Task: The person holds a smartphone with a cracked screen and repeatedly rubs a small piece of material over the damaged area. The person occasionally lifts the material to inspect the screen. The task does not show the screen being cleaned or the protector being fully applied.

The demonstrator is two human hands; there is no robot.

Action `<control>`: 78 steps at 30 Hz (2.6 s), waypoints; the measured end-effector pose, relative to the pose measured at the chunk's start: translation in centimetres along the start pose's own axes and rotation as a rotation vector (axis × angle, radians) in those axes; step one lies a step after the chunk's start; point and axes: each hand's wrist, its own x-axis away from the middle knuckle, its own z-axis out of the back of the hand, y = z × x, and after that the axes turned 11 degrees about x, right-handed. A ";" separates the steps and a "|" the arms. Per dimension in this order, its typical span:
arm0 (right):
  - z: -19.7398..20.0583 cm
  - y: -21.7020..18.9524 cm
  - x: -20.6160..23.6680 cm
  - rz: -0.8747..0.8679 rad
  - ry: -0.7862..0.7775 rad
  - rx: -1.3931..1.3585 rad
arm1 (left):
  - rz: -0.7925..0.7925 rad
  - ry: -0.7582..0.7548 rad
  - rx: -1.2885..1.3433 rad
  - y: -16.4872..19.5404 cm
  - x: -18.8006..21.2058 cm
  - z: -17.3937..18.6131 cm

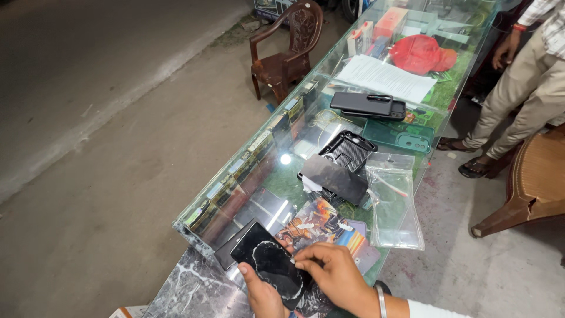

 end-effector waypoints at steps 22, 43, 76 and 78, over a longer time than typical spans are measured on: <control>3.8 -1.7 -0.8 -0.098 -0.142 -0.050 | 0.061 0.073 0.163 1.7 0.4 -2.8; 1.7 -0.7 -1.2 -0.276 -0.235 -0.244 | 0.057 0.142 0.040 0.4 0.2 -0.4; 6.5 -1.6 -0.7 -0.339 -0.357 -0.660 | 0.030 0.157 0.143 0.8 -0.5 -2.1; 7.0 -1.2 -0.3 -0.373 -0.446 -0.937 | 0.046 0.089 0.165 1.0 -0.5 -2.0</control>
